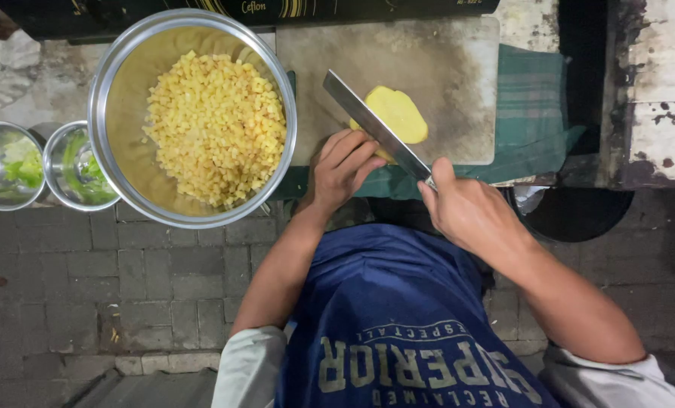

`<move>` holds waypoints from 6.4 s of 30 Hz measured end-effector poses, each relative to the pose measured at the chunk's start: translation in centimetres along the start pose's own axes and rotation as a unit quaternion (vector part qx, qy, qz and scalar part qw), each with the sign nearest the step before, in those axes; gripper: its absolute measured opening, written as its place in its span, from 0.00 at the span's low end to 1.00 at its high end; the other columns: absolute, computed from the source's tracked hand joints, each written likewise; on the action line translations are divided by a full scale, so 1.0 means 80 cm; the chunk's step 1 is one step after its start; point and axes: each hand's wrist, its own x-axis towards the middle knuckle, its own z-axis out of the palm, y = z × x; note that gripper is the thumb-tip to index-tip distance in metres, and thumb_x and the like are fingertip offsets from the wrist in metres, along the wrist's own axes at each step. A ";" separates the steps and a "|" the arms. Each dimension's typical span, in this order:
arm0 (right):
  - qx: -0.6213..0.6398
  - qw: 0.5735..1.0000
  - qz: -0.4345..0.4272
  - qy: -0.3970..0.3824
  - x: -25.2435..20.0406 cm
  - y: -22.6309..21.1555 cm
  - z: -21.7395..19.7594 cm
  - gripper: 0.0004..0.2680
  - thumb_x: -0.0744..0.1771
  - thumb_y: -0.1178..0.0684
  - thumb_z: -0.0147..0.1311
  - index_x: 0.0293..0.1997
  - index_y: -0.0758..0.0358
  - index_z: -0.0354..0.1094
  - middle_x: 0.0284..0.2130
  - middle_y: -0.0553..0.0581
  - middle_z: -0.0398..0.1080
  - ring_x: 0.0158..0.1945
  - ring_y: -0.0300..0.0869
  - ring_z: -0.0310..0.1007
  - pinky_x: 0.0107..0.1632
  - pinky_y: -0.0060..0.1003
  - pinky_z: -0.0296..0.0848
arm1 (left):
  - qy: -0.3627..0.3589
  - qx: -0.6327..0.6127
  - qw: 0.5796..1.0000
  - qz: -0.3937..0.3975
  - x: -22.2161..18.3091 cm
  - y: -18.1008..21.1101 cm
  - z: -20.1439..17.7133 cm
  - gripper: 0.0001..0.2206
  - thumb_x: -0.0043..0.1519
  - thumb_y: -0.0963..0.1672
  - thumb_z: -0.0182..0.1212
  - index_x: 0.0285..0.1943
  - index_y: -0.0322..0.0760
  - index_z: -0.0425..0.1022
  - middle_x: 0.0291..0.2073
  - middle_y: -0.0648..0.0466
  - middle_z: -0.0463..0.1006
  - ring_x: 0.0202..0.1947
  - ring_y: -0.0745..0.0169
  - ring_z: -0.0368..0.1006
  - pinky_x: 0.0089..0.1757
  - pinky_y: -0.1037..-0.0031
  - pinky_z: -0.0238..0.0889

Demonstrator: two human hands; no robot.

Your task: Dicing yellow vegetable slices into small cubes on a cutting board using a cleaver

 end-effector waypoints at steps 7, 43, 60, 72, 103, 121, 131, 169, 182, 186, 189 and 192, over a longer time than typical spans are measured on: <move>0.036 0.998 0.026 -0.051 0.008 -0.012 -0.006 0.12 0.69 0.43 0.34 0.44 0.62 0.52 0.28 0.74 0.74 0.37 0.72 0.75 0.44 0.65 0.72 | -0.015 0.009 1.000 0.004 0.002 -0.002 -0.003 0.11 0.54 0.42 0.72 0.43 0.34 0.80 0.39 0.44 0.78 0.37 0.41 0.75 0.42 0.58 0.72; 0.316 0.930 0.022 0.188 0.031 0.115 0.050 0.09 0.68 0.50 0.48 0.50 0.61 0.59 0.15 0.67 0.68 0.28 0.64 0.73 0.33 0.57 0.67 | -0.122 0.098 0.988 0.016 -0.010 -0.003 0.010 0.17 0.60 0.47 0.65 0.56 0.38 0.75 0.53 0.42 0.72 0.53 0.38 0.69 0.55 0.56 0.65; 0.215 0.972 0.095 0.027 0.001 0.128 0.030 0.13 0.68 0.44 0.46 0.57 0.50 0.61 0.34 0.72 0.74 0.46 0.70 0.72 0.48 0.63 0.68 | -0.242 0.170 0.944 -0.146 0.031 0.031 0.035 0.31 0.51 0.54 0.71 0.60 0.34 0.73 0.59 0.35 0.67 0.61 0.31 0.63 0.62 0.55 0.55; 0.141 0.980 0.110 -0.088 -0.015 0.092 -0.013 0.13 0.68 0.42 0.39 0.56 0.49 0.56 0.40 0.80 0.72 0.51 0.72 0.70 0.53 0.65 0.67 | -0.251 0.162 0.911 -0.283 0.043 0.024 0.054 0.40 0.42 0.53 0.78 0.64 0.39 0.66 0.63 0.35 0.65 0.67 0.36 0.58 0.61 0.58 0.58; 0.112 0.984 0.101 -0.095 -0.034 0.082 0.010 0.10 0.67 0.45 0.39 0.49 0.53 0.55 0.25 0.75 0.74 0.37 0.70 0.76 0.40 0.62 0.72 | -0.171 -0.038 0.982 -0.067 0.007 -0.029 0.037 0.17 0.51 0.49 0.74 0.48 0.43 0.81 0.47 0.52 0.79 0.52 0.46 0.73 0.52 0.59 0.67; 0.081 0.996 0.040 -0.007 0.005 0.073 -0.013 0.08 0.68 0.44 0.37 0.44 0.55 0.56 0.21 0.69 0.72 0.32 0.67 0.76 0.36 0.60 0.73 | -0.174 -0.005 0.984 -0.041 0.042 -0.016 0.034 0.08 0.61 0.46 0.65 0.46 0.43 0.82 0.44 0.53 0.80 0.48 0.46 0.76 0.47 0.62 0.69; 0.071 0.997 0.022 -0.034 0.022 0.072 -0.012 0.08 0.68 0.46 0.37 0.42 0.58 0.56 0.23 0.71 0.73 0.31 0.68 0.76 0.35 0.63 0.73 | -0.182 -0.016 0.981 -0.068 0.037 -0.018 0.038 0.08 0.63 0.46 0.63 0.45 0.42 0.81 0.45 0.52 0.80 0.48 0.45 0.76 0.48 0.63 0.69; 0.131 0.991 0.001 0.008 0.014 0.055 -0.029 0.10 0.68 0.47 0.36 0.44 0.62 0.57 0.26 0.79 0.71 0.35 0.74 0.74 0.38 0.64 0.73 | -0.242 0.028 0.970 -0.011 0.023 -0.030 0.037 0.09 0.62 0.47 0.64 0.48 0.44 0.79 0.44 0.52 0.76 0.50 0.47 0.73 0.51 0.62 0.67; 0.089 0.985 0.067 -0.133 0.047 0.056 -0.029 0.10 0.68 0.45 0.34 0.43 0.58 0.57 0.27 0.74 0.73 0.37 0.71 0.75 0.40 0.63 0.74 | -0.208 0.015 0.975 -0.082 0.017 -0.029 0.041 0.09 0.62 0.47 0.64 0.48 0.44 0.81 0.46 0.53 0.79 0.50 0.45 0.74 0.50 0.65 0.68; 0.083 0.984 0.067 -0.140 0.062 0.051 -0.029 0.09 0.68 0.45 0.35 0.42 0.58 0.58 0.26 0.73 0.74 0.36 0.70 0.76 0.39 0.62 0.74 | -0.221 0.004 0.970 -0.098 0.021 -0.029 0.039 0.08 0.62 0.47 0.64 0.46 0.43 0.81 0.44 0.52 0.79 0.49 0.45 0.74 0.51 0.64 0.69; 0.105 0.981 0.066 -0.150 0.075 0.041 -0.029 0.09 0.68 0.48 0.34 0.43 0.61 0.57 0.27 0.77 0.73 0.37 0.73 0.75 0.41 0.65 0.74 | -0.204 0.003 0.975 -0.089 0.033 -0.029 0.036 0.09 0.61 0.48 0.65 0.46 0.42 0.82 0.43 0.51 0.80 0.48 0.46 0.75 0.51 0.66 0.69; 0.092 0.986 0.057 -0.127 0.080 0.043 -0.019 0.09 0.69 0.47 0.34 0.43 0.60 0.57 0.27 0.75 0.73 0.35 0.71 0.76 0.40 0.63 0.74 | -0.214 0.010 0.975 -0.062 0.028 -0.029 0.035 0.09 0.60 0.47 0.67 0.45 0.42 0.82 0.43 0.50 0.80 0.48 0.45 0.76 0.51 0.65 0.70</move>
